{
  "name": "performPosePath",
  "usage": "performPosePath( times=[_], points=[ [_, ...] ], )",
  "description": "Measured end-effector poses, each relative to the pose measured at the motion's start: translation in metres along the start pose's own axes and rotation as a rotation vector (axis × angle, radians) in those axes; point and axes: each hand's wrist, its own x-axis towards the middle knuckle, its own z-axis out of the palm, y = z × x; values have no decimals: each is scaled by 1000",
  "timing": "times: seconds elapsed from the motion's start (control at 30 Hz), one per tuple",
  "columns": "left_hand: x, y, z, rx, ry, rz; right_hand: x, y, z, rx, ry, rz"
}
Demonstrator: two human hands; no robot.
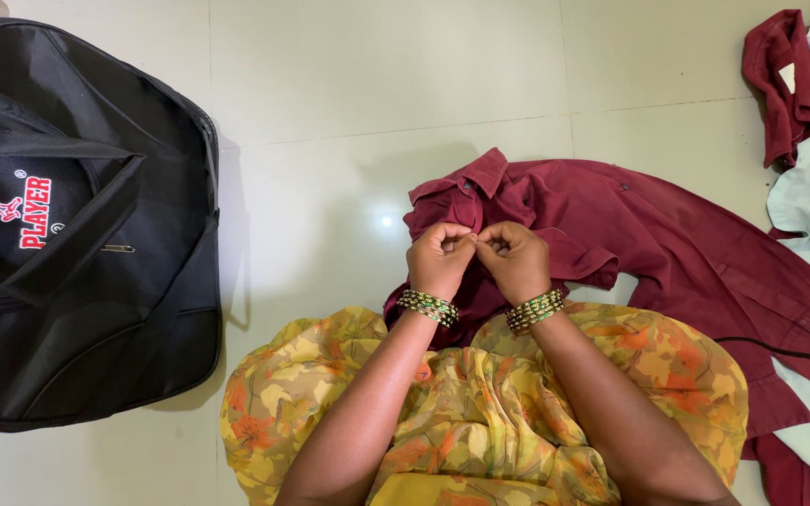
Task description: The person folds a striped shirt by smoothing the fabric, tucking in the sleeves, and folding the body into a rectangle before placing it in a bag and then begins unbuttoning a maroon shirt.
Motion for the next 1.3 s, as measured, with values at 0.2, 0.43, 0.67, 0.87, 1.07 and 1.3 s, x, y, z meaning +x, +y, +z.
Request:
performPosePath(
  times=[0.2,0.43,0.67,0.87,1.07,1.3],
  points=[
    [2,-4,1,-38,39,-7,0,0,-1,-5,-19,23],
    [5,-20,3,-125,28,-4,1,8,0,75,-63,106],
    [5,-19,3,-176,13,48,3,26,2,282,-121,209],
    [2,2,-2,-88,-44,62,8,37,-4,396,-206,419],
    [0,28,-11,87,-57,417,10,42,-9,526,-291,471],
    [4,41,-17,282,-43,541,13,38,-11,487,-286,414]
  ],
)
